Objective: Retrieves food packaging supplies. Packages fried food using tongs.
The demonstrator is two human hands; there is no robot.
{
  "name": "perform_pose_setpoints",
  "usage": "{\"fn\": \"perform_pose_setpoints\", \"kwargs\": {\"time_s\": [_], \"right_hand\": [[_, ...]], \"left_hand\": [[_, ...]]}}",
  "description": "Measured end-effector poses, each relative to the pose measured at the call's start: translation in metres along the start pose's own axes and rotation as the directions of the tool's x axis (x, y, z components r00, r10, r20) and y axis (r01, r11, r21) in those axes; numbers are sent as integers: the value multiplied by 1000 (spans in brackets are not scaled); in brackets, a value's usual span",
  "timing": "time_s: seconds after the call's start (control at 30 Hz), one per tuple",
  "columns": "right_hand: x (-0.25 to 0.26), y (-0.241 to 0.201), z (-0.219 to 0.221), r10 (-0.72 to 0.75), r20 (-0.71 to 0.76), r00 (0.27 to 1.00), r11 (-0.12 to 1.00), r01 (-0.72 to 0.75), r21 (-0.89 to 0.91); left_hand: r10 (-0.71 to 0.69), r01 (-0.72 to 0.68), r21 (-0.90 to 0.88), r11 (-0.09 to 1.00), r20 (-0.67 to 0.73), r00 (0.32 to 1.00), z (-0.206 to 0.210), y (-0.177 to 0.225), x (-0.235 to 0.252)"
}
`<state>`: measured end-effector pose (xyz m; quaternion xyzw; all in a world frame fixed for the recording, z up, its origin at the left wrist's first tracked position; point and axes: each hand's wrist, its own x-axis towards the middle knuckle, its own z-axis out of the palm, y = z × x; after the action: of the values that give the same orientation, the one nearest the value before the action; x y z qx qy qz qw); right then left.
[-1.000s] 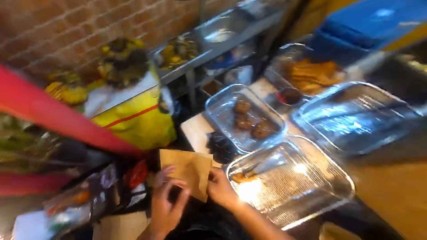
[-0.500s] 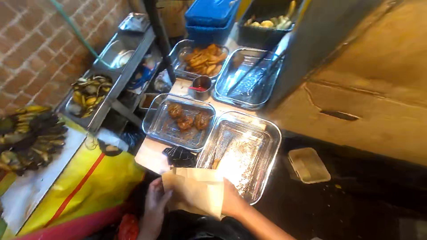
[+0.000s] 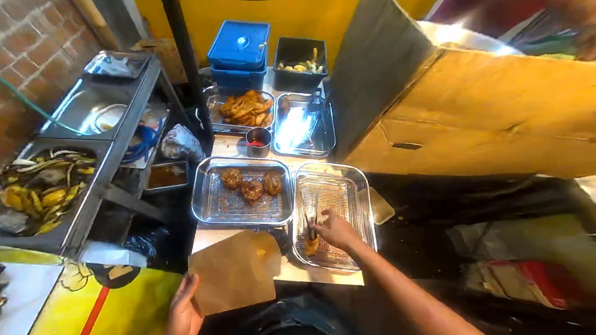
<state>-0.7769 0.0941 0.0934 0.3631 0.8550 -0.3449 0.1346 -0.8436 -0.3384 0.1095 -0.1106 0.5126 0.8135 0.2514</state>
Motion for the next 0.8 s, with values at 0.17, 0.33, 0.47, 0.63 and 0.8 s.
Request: {"fn": "perform_pose_setpoints", "kwargs": {"time_s": [0.17, 0.33, 0.47, 0.63, 0.8], "right_hand": [[28, -35, 32, 137, -82, 987, 926, -157, -344], [4, -23, 3, 123, -171, 978, 992, -127, -14], [-28, -55, 7, -63, -137, 989, 928, 109, 357], [26, -98, 64, -53, 117, 992, 873, -10, 487], [67, -108, 78, 23, 176, 984, 932, -85, 353]], "left_hand": [[-39, 42, -100, 994, 36, 999, -22, 22, 25], [-109, 113, -214, 970, 26, 994, -30, 42, 50], [-140, 143, -204, 968, 31, 990, -32, 60, 69], [-137, 138, -185, 973, 19, 990, -16, 81, 89], [-142, 190, -308, 932, 171, 975, -28, 83, 122]]}}
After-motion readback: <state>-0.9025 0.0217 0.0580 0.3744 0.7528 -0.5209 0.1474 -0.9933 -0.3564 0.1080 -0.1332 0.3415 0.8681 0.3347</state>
